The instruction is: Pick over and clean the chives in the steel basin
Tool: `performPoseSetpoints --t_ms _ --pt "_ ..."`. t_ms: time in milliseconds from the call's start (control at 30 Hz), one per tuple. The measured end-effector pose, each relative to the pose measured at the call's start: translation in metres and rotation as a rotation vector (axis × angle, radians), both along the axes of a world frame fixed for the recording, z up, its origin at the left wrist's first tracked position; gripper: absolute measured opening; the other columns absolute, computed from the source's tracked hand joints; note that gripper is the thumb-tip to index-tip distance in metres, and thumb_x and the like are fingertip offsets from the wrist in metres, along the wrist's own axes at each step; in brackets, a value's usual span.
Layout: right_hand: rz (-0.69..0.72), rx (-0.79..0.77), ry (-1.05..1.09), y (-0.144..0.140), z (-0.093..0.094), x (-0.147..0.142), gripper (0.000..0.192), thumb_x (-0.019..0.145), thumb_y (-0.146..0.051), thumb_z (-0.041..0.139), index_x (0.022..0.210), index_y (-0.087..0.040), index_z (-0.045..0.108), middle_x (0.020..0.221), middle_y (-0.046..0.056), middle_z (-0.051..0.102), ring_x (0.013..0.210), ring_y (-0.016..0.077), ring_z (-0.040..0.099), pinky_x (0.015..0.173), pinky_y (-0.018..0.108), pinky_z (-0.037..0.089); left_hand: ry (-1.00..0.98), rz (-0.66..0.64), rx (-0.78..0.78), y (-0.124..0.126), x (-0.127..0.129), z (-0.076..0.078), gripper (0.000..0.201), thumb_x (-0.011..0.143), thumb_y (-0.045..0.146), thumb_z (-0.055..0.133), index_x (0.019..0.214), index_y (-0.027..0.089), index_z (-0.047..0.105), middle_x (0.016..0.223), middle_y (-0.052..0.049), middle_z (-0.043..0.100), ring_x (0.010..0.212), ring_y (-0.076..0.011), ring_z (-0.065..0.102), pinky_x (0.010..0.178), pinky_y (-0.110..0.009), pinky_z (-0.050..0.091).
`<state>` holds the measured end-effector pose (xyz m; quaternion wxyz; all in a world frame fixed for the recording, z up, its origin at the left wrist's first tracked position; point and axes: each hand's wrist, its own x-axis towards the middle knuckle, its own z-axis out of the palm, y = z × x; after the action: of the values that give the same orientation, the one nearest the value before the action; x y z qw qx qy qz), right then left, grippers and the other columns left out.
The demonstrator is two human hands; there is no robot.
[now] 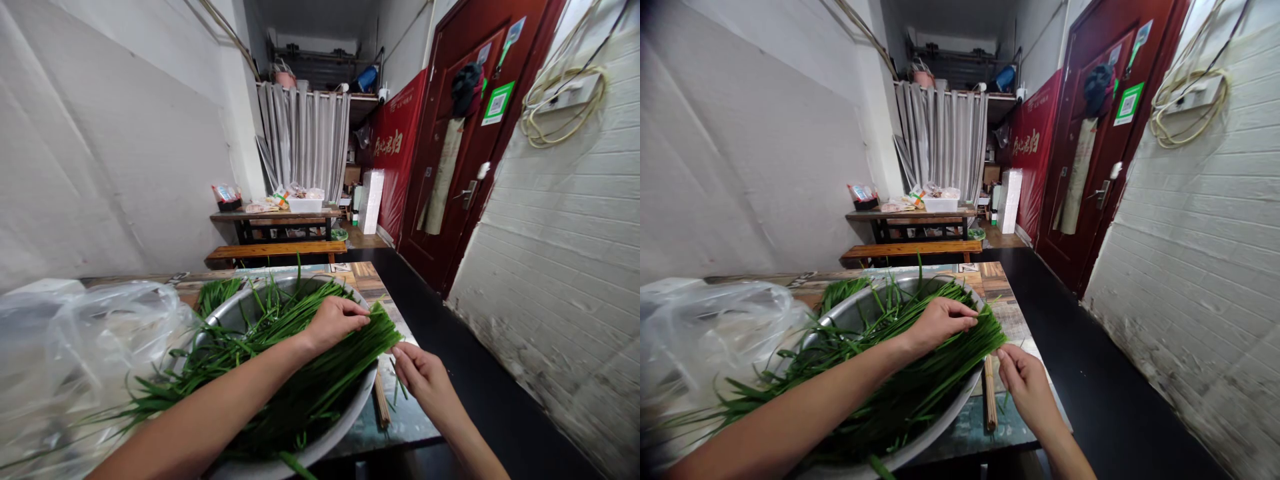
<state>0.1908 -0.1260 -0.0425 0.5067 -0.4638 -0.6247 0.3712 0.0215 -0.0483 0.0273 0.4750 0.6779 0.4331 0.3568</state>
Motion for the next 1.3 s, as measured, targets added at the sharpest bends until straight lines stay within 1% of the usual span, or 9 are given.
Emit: performPoseSetpoints --t_ms 133,233,367,467,633,833,967,1167,1300 --pt "-0.025 0.002 0.019 -0.004 -0.002 -0.002 0.04 0.087 -0.048 0.04 0.058 -0.02 0.04 0.047 -0.007 0.03 0.043 0.0096 0.026 0.042 0.023 0.023 -0.068 0.045 -0.031 0.004 -0.005 0.004 0.021 0.064 0.027 0.068 0.077 0.011 0.071 0.066 -0.004 0.067 0.06 -0.0112 0.056 0.063 -0.022 0.044" --pt "-0.018 0.009 -0.005 -0.007 0.0 -0.001 0.04 0.087 -0.046 0.04 0.057 -0.021 0.038 0.048 -0.007 0.03 0.044 0.0099 0.026 0.043 0.023 0.023 -0.108 0.081 -0.076 0.007 -0.006 0.0 0.023 0.064 0.026 0.068 0.08 0.01 0.071 0.07 -0.005 0.068 0.058 -0.0104 0.056 0.062 -0.022 0.045" --pt "0.008 0.014 -0.027 -0.008 0.004 -0.001 0.037 0.088 -0.044 0.039 0.061 -0.02 0.041 0.049 -0.007 0.029 0.045 0.0103 0.025 0.044 0.023 0.022 -0.107 0.084 -0.1 0.005 -0.002 -0.007 0.026 0.062 0.024 0.069 0.084 0.01 0.071 0.075 -0.006 0.069 0.062 -0.0115 0.058 0.063 -0.023 0.045" --pt "0.012 0.013 -0.034 -0.007 0.005 0.0 0.037 0.088 -0.044 0.039 0.06 -0.02 0.039 0.049 -0.007 0.029 0.045 0.0103 0.026 0.044 0.023 0.021 -0.077 0.063 -0.074 0.002 0.0 -0.007 0.026 0.066 0.027 0.066 0.087 0.012 0.07 0.078 -0.004 0.069 0.064 -0.0118 0.058 0.064 -0.022 0.044" --pt "0.01 0.015 -0.027 -0.007 0.003 0.001 0.036 0.089 -0.042 0.038 0.06 -0.021 0.038 0.05 -0.007 0.03 0.045 0.0103 0.026 0.044 0.023 0.022 -0.067 0.043 -0.005 -0.001 0.0 -0.002 0.023 0.072 0.03 0.06 0.081 0.011 0.07 0.071 -0.004 0.067 0.062 -0.0107 0.055 0.061 -0.021 0.043" --pt "0.01 0.028 -0.026 -0.009 0.003 0.001 0.035 0.089 -0.038 0.04 0.06 -0.02 0.039 0.05 -0.007 0.03 0.045 0.0104 0.027 0.044 0.023 0.022 -0.126 0.128 -0.011 0.0 0.0 -0.001 0.022 0.061 0.023 0.069 0.079 0.01 0.07 0.069 -0.004 0.066 0.061 -0.0115 0.055 0.062 -0.022 0.044" --pt "0.021 0.027 -0.02 -0.006 0.003 0.001 0.034 0.09 -0.037 0.039 0.061 -0.02 0.04 0.05 -0.007 0.029 0.045 0.0101 0.026 0.044 0.024 0.021 -0.14 0.185 -0.008 0.0 0.001 -0.002 0.019 0.059 0.02 0.069 0.075 0.01 0.069 0.062 -0.002 0.064 0.057 -0.0106 0.054 0.06 -0.022 0.043" --pt "0.022 0.02 -0.011 -0.004 0.002 0.001 0.032 0.09 -0.036 0.04 0.062 -0.02 0.041 0.05 -0.007 0.03 0.045 0.0098 0.025 0.043 0.024 0.02 -0.107 0.157 0.042 0.0 0.002 -0.005 0.019 0.06 0.023 0.069 0.074 0.009 0.07 0.068 -0.005 0.067 0.062 -0.0122 0.057 0.063 -0.022 0.044" --pt "0.02 0.019 -0.013 -0.005 0.001 0.002 0.033 0.09 -0.035 0.04 0.06 -0.02 0.039 0.05 -0.007 0.029 0.045 0.0096 0.025 0.043 0.024 0.02 -0.112 0.171 0.043 -0.003 0.004 -0.003 0.019 0.06 0.023 0.069 0.073 0.01 0.07 0.068 -0.004 0.067 0.062 -0.0121 0.057 0.063 -0.022 0.044"
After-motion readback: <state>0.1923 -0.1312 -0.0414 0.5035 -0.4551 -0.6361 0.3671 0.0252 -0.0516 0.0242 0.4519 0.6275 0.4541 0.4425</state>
